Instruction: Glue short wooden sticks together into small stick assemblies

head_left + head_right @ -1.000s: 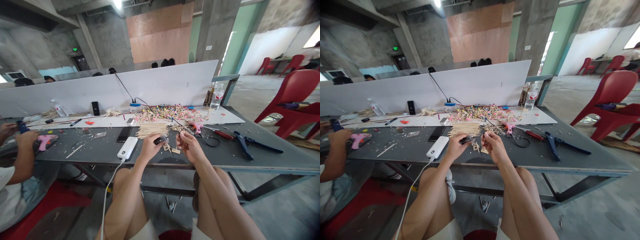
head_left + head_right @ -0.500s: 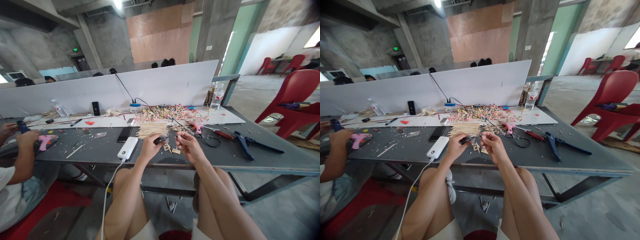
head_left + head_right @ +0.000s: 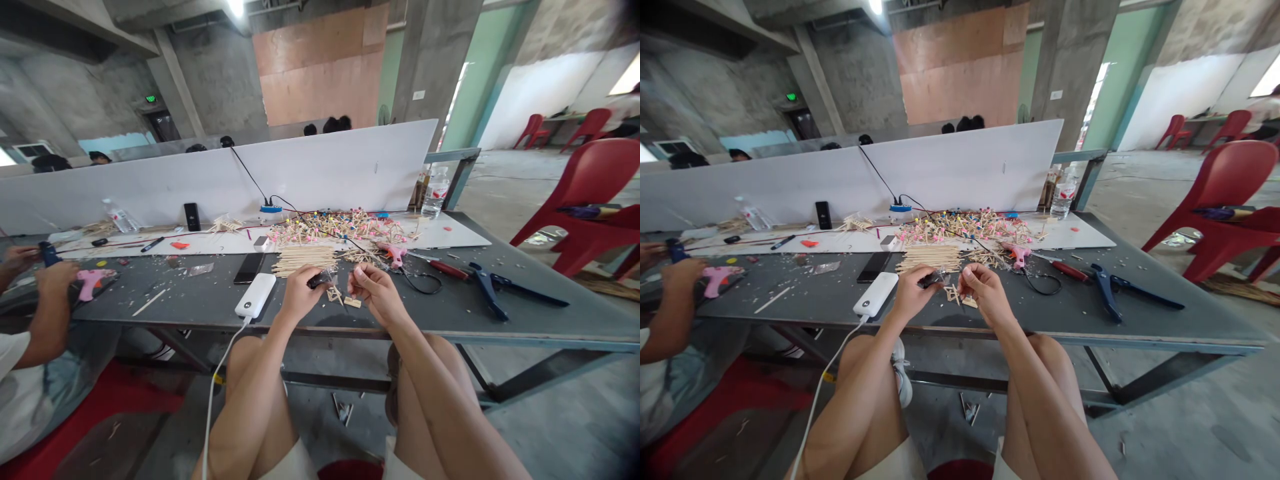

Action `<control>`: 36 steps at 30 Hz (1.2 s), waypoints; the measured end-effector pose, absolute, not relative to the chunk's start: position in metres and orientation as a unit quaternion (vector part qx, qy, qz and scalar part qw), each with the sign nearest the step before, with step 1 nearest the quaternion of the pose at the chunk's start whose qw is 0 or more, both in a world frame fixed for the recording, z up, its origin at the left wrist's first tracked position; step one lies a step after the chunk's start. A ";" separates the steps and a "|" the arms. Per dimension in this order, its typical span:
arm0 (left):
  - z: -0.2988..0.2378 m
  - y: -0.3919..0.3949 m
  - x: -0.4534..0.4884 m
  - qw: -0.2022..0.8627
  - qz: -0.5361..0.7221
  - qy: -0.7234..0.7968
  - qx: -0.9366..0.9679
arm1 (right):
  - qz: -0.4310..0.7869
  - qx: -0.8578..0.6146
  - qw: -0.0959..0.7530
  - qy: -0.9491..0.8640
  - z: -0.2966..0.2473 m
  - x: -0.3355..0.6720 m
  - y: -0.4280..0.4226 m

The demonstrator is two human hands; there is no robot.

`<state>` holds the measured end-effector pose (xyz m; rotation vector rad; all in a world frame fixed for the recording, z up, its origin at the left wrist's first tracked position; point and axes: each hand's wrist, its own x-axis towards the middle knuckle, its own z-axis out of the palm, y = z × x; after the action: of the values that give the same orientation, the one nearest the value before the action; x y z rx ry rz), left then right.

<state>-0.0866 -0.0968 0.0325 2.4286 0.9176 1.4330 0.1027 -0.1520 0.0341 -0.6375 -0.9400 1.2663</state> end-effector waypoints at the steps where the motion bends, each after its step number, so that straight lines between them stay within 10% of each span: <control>1: 0.033 -0.097 -0.087 0.090 0.483 0.308 0.815 | 0.564 -0.286 0.661 -0.404 0.034 0.103 -0.152; 26: 0.019 -0.093 -0.087 0.091 0.457 0.336 0.819 | 0.479 -0.434 0.493 -0.582 0.023 0.094 -0.154; 36: 0.027 -0.095 -0.084 0.092 0.467 0.386 0.790 | 0.603 -0.337 0.664 -0.287 0.027 0.092 -0.148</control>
<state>-0.0841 -0.0945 0.0269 2.3472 1.1471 1.3874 0.0921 -0.1481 0.0267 -0.7607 -0.6480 1.3625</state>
